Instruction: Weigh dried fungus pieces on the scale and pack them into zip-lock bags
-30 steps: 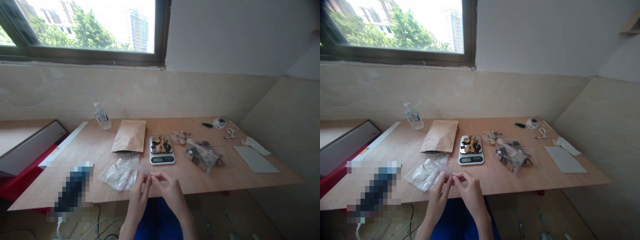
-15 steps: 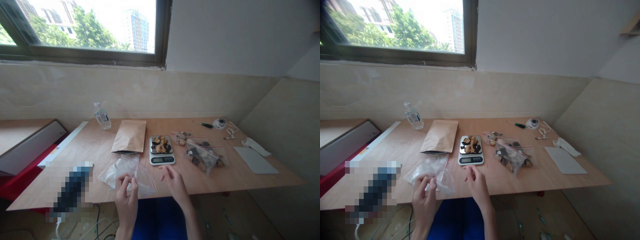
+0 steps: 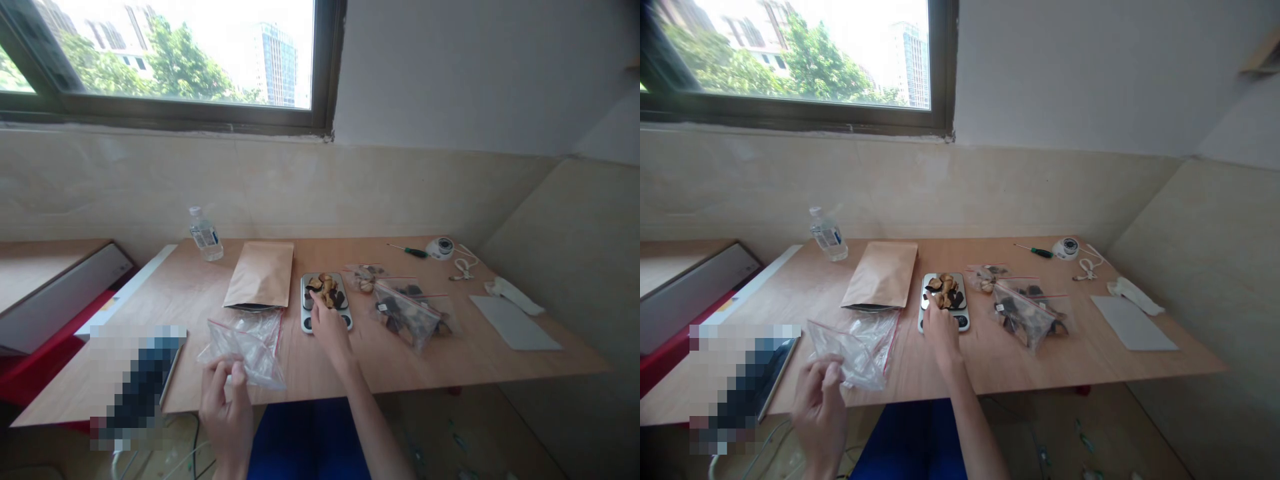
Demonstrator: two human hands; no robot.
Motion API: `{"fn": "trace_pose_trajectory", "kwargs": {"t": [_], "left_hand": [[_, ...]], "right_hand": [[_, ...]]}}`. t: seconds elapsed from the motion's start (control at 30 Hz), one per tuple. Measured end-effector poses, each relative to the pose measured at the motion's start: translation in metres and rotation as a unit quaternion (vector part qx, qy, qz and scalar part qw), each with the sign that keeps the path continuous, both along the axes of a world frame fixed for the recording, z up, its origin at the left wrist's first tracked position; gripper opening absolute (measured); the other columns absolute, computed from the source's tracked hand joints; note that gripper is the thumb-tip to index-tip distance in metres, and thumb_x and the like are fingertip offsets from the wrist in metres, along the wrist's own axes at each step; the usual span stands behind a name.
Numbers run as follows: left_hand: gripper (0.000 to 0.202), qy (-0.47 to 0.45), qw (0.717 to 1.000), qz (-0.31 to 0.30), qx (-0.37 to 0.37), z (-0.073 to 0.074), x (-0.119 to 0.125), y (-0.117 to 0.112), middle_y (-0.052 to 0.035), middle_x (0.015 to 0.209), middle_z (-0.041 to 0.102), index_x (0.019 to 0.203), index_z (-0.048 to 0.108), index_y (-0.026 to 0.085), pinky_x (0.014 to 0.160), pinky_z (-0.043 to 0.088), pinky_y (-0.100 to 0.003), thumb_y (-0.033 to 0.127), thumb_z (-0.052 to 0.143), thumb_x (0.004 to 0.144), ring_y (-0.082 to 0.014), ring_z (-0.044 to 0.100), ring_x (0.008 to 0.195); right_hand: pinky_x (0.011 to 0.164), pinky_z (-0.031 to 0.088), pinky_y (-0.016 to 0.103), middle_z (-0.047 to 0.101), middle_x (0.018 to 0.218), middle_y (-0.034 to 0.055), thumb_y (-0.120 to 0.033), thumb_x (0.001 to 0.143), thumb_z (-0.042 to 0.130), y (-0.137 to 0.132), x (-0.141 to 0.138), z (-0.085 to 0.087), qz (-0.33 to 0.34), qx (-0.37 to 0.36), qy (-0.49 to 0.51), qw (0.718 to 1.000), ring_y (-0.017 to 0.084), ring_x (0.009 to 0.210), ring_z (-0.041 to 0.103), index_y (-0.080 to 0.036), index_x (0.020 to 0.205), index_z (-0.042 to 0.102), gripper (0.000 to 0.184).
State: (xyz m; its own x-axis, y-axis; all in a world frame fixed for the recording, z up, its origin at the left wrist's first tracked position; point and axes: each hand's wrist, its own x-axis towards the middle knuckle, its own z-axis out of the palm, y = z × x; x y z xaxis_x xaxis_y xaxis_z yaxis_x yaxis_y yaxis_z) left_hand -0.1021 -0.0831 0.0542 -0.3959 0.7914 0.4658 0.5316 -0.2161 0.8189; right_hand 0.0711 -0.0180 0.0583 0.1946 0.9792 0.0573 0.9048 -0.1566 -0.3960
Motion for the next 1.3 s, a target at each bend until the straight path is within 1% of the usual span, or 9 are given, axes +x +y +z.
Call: {"fn": "trace_pose_trajectory", "kwargs": {"t": [0.1, 0.2, 0.33, 0.43, 0.63, 0.73, 0.83, 1.1, 1.3], "left_hand": [[0.025, -0.001, 1.0, -0.013, -0.006, -0.001, 0.002, 0.001, 0.0004, 0.077, 0.052, 0.068, 0.053, 0.02, 0.07, 0.038, -0.025, 0.035, 0.042, 0.085, -0.0148, 0.052, 0.075], [0.025, -0.007, 0.999, -0.033, -0.005, -0.002, 0.003, 0.0, 0.0011, 0.075, 0.051, 0.069, 0.054, 0.02, 0.068, 0.038, -0.025, 0.036, 0.042, 0.085, -0.0141, 0.05, 0.071], [0.027, -0.018, 0.999, -0.048, -0.015, -0.004, 0.004, -0.002, 0.0012, 0.072, 0.052, 0.067, 0.053, 0.02, 0.065, 0.038, -0.024, 0.036, 0.042, 0.085, -0.014, 0.05, 0.069], [0.027, -0.022, 0.998, -0.048, -0.022, -0.005, 0.004, -0.003, 0.0016, 0.07, 0.052, 0.068, 0.053, 0.02, 0.063, 0.038, -0.024, 0.037, 0.042, 0.085, -0.0137, 0.05, 0.067], [0.027, -0.032, 0.998, -0.049, -0.027, -0.006, 0.003, -0.002, 0.0019, 0.07, 0.053, 0.068, 0.053, 0.02, 0.063, 0.038, -0.024, 0.037, 0.042, 0.085, -0.0136, 0.05, 0.067], [0.028, -0.037, 0.998, -0.049, -0.024, -0.005, 0.002, -0.003, 0.0017, 0.07, 0.053, 0.067, 0.053, 0.02, 0.064, 0.038, -0.024, 0.038, 0.042, 0.085, -0.0137, 0.051, 0.068], [0.029, -0.04, 0.998, -0.048, -0.022, -0.004, 0.002, -0.003, 0.0015, 0.068, 0.053, 0.067, 0.053, 0.02, 0.063, 0.038, -0.024, 0.04, 0.042, 0.084, -0.0144, 0.051, 0.067], [0.031, -0.035, 0.998, -0.037, -0.025, -0.004, -0.001, -0.002, 0.0009, 0.068, 0.055, 0.067, 0.054, 0.02, 0.063, 0.037, -0.025, 0.042, 0.042, 0.084, -0.0152, 0.052, 0.069], [0.03, -0.041, 0.998, -0.04, -0.034, -0.002, 0.0, -0.004, 0.0013, 0.068, 0.055, 0.067, 0.054, 0.02, 0.063, 0.037, -0.025, 0.042, 0.042, 0.084, -0.0146, 0.052, 0.069]], "right_hand": [[0.058, 0.04, 0.021, 0.072, 0.079, 0.0055, -0.021, 0.093, 0.033, -0.026, -0.003, -0.004, 0.038, 0.034, 0.089, 0.995, 0.018, 0.071, 0.067, -0.027, 0.128, 0.051, 0.04], [0.058, 0.039, 0.02, 0.072, 0.079, 0.0011, -0.019, 0.09, 0.037, -0.053, -0.009, -0.022, 0.077, 0.033, 0.155, 0.984, 0.016, 0.069, 0.066, -0.03, 0.114, 0.062, 0.036], [0.058, 0.04, 0.02, 0.072, 0.077, 0.0015, -0.017, 0.089, 0.036, -0.075, -0.013, -0.05, 0.052, 0.02, 0.176, 0.983, 0.017, 0.068, 0.067, -0.029, 0.104, 0.066, 0.035], [0.059, 0.041, 0.02, 0.073, 0.084, 0.0026, -0.019, 0.09, 0.034, -0.078, -0.012, -0.058, 0.037, 0.028, 0.193, 0.98, 0.018, 0.073, 0.068, -0.027, 0.101, 0.067, 0.035], [0.059, 0.043, 0.021, 0.072, 0.081, 0.0052, -0.028, 0.094, 0.032, -0.041, -0.01, -0.034, 0.015, 0.026, 0.128, 0.991, 0.018, 0.072, 0.068, -0.024, 0.13, 0.048, 0.039], [0.061, 0.045, 0.024, 0.071, 0.079, 0.0097, -0.032, 0.095, 0.033, -0.007, -0.012, -0.017, -0.018, 0.017, 0.032, 0.999, 0.022, 0.074, 0.068, -0.02, 0.133, 0.044, 0.042], [0.063, 0.047, 0.027, 0.071, 0.087, 0.013, -0.031, 0.095, 0.035, 0.017, -0.017, -0.009, -0.039, -0.007, -0.03, 0.999, 0.023, 0.079, 0.069, -0.019, 0.128, 0.048, 0.038], [0.061, 0.051, 0.027, 0.071, 0.083, 0.011, -0.035, 0.093, 0.042, 0.025, -0.021, -0.024, -0.048, -0.004, -0.08, 0.996, 0.023, 0.077, 0.07, -0.017, 0.115, 0.053, 0.03], [0.059, 0.05, 0.026, 0.07, 0.079, 0.0102, -0.03, 0.094, 0.041, 0.025, -0.02, -0.032, -0.026, 0.005, -0.111, 0.993, 0.023, 0.075, 0.07, -0.018, 0.109, 0.054, 0.023]]}}
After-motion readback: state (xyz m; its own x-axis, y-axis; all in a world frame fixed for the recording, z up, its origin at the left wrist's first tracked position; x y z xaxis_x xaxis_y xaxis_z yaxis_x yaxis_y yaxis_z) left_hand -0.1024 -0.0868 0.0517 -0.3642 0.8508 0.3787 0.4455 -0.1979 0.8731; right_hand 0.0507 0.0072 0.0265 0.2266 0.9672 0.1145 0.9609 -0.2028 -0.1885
